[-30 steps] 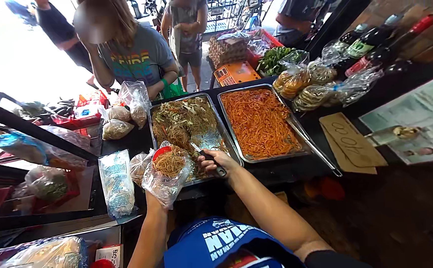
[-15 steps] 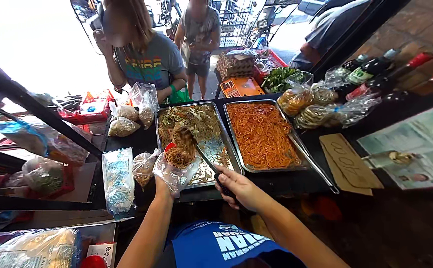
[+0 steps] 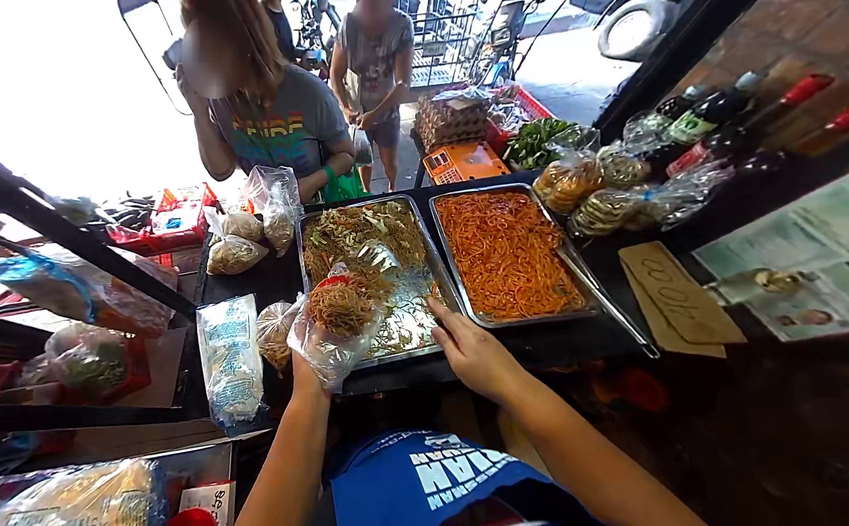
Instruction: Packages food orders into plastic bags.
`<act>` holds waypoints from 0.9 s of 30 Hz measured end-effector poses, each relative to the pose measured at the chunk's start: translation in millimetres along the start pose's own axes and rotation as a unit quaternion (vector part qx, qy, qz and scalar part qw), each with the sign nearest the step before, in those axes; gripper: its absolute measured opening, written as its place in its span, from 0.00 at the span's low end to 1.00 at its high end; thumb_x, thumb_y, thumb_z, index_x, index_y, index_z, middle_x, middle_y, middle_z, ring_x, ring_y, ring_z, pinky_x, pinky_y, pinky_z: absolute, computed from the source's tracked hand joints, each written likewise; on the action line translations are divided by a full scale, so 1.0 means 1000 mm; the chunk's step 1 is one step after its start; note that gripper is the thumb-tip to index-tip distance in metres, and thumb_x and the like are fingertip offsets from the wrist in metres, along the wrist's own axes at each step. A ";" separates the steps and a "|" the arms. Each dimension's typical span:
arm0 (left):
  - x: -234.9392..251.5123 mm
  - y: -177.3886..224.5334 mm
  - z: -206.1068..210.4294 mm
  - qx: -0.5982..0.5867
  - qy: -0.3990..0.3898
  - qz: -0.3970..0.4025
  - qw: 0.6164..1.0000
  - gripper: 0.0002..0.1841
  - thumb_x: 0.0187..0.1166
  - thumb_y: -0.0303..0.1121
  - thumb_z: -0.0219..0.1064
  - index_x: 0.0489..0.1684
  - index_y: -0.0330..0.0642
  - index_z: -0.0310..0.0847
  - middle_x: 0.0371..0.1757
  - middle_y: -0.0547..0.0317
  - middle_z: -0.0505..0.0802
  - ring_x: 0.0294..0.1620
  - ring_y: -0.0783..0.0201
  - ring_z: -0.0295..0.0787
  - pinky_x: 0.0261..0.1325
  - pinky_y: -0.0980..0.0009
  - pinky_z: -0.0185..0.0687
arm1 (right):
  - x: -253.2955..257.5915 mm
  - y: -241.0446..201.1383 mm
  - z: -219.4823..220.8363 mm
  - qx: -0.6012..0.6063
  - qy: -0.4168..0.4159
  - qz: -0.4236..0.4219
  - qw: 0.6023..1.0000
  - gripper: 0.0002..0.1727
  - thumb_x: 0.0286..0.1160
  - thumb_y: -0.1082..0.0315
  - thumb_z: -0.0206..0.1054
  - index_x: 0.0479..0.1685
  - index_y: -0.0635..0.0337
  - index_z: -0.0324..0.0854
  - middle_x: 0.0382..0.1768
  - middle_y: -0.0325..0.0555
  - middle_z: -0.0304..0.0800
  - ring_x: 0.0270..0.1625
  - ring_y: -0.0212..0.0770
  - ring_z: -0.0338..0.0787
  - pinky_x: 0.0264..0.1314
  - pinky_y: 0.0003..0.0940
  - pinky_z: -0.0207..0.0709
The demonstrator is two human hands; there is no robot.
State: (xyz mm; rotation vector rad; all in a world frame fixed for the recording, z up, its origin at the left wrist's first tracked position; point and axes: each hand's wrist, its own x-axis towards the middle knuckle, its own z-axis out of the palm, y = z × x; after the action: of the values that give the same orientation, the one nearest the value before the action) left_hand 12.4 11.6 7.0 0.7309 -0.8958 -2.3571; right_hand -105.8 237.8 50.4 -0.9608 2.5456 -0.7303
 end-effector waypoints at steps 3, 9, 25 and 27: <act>-0.007 0.016 0.008 -0.020 -0.007 -0.023 1.000 0.24 0.94 0.47 0.39 0.79 0.45 0.66 0.67 0.47 0.85 0.67 0.53 0.84 0.66 0.47 0.83 | 0.006 0.021 0.005 0.017 -0.064 0.080 0.995 0.33 0.95 0.49 0.42 0.96 0.50 0.52 0.81 0.56 0.75 0.82 0.52 0.77 0.85 0.53 0.67; -0.005 0.026 0.001 -0.020 -0.091 0.020 0.995 0.26 0.95 0.48 0.40 0.81 0.43 0.67 0.70 0.45 0.85 0.71 0.51 0.83 0.70 0.45 0.82 | -0.004 0.011 0.031 -0.003 -0.187 0.061 0.980 0.31 0.94 0.50 0.46 0.95 0.38 0.56 0.75 0.58 0.80 0.74 0.59 0.83 0.77 0.62 0.72; -0.030 0.018 0.029 -0.030 -0.058 -0.033 0.997 0.23 0.95 0.44 0.36 0.75 0.42 0.67 0.62 0.49 0.87 0.62 0.56 0.87 0.62 0.52 0.86 | 0.051 0.024 0.025 0.017 -0.079 0.123 0.989 0.32 0.95 0.50 0.42 0.95 0.48 0.53 0.80 0.60 0.76 0.80 0.58 0.79 0.83 0.58 0.68; -0.034 0.028 0.040 -0.050 -0.007 -0.044 0.998 0.23 0.96 0.43 0.35 0.75 0.42 0.67 0.60 0.50 0.86 0.60 0.57 0.86 0.62 0.53 0.84 | 0.051 0.025 0.027 0.010 -0.070 0.155 0.985 0.33 0.95 0.52 0.40 0.95 0.54 0.51 0.80 0.62 0.75 0.80 0.59 0.79 0.83 0.57 0.69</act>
State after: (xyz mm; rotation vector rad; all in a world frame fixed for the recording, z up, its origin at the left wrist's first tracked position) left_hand 19.1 31.8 62.9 0.7291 -0.7596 -2.4680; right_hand -143.4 210.2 8.4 -0.5672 2.4780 -0.5753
